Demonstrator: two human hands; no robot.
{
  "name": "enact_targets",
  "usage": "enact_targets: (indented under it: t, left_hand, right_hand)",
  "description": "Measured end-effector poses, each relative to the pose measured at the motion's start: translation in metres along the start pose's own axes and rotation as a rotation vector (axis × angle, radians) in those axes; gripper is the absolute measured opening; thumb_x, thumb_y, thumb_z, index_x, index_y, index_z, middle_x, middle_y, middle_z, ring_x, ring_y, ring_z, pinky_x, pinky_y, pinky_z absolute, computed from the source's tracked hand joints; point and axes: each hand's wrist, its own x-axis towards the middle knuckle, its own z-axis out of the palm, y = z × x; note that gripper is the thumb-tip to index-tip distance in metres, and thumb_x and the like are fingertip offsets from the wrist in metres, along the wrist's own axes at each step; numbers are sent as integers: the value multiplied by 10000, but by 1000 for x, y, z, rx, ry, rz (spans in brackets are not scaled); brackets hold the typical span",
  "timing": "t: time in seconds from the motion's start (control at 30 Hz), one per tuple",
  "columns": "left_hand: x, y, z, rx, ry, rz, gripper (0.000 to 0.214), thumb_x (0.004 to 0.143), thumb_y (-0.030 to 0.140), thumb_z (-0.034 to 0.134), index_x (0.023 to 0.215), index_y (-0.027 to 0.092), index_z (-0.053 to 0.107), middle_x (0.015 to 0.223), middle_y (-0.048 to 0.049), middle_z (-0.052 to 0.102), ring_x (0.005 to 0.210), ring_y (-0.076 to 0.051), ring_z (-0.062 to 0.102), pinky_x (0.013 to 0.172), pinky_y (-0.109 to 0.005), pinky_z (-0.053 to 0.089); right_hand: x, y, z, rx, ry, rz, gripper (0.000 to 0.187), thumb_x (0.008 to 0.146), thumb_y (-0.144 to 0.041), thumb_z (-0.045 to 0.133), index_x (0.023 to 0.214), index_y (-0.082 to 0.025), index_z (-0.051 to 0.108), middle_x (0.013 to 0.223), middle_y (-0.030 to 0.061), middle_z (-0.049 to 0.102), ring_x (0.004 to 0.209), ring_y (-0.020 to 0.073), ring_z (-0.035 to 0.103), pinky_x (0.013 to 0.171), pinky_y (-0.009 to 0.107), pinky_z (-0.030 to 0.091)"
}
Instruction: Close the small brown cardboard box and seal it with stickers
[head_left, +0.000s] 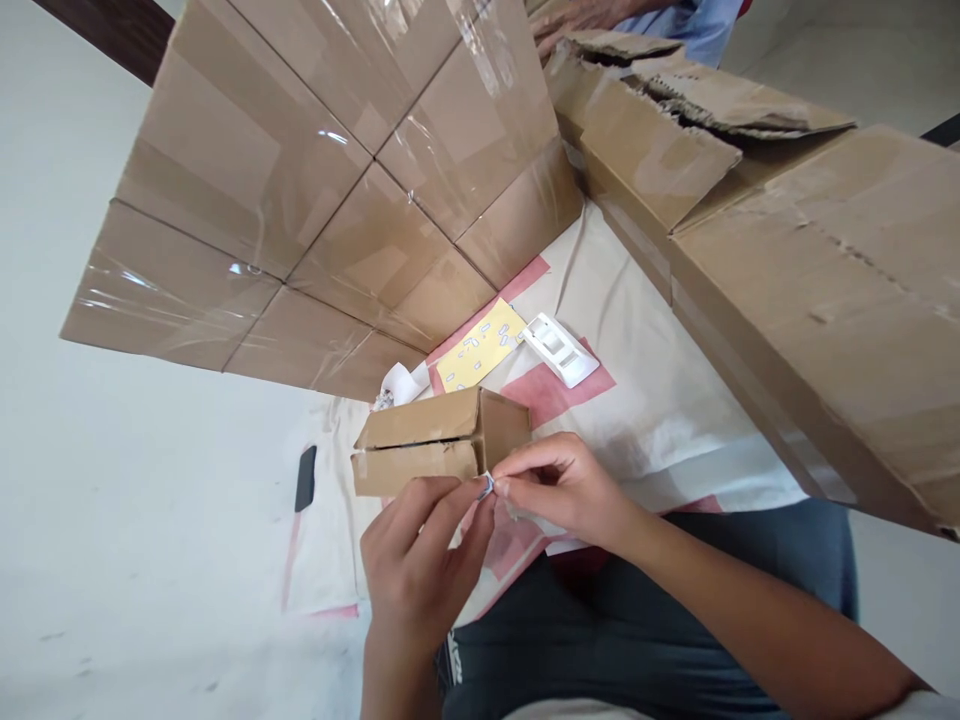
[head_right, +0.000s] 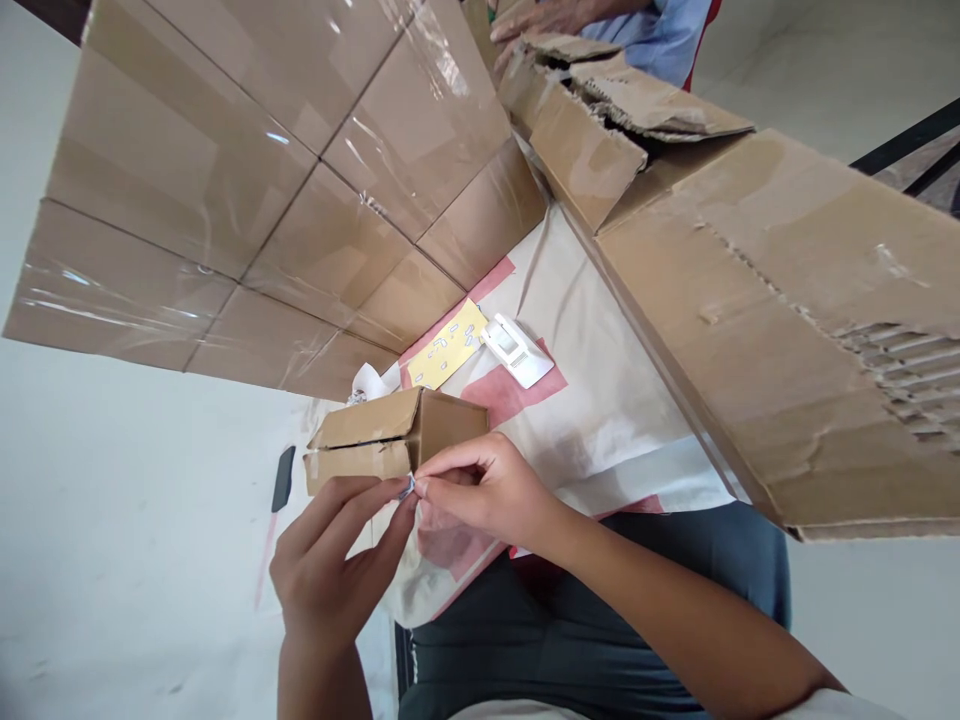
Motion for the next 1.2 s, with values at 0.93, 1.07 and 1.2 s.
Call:
enact_targets:
  t: [0.93,1.07,1.2]
  left_hand:
    - [7,13,-2,-25,-108,-93,135,881,79,630,888,212,605,654,51,585,566,-90,518,565,-226,403]
    - [8,18,0,-103,-14,-221,166,885,67,577,815,217,578,623,59,534,530,-71,471,519,-206,378]
    - [10,19,2,-70,34,-313,141,903,113,576,810,219,565,605,71,518,494,-63,419,492,-196,383]
  right_hand:
    - [-6,0,2,-543,64,-560,203,914,-67,593,793,-146,735,606,-37,503,535,74,421,506,214,335]
    - [-9,1,4,-649,50,-607,224,953,-102,573,798,-151,727,607,-35,451,544,89,390,508,241,311]
    - [-9,-3,5,-676,55,-612,238,973,-117,559,804,-146,724,606,-34,449,538,91,381,503,244,305]
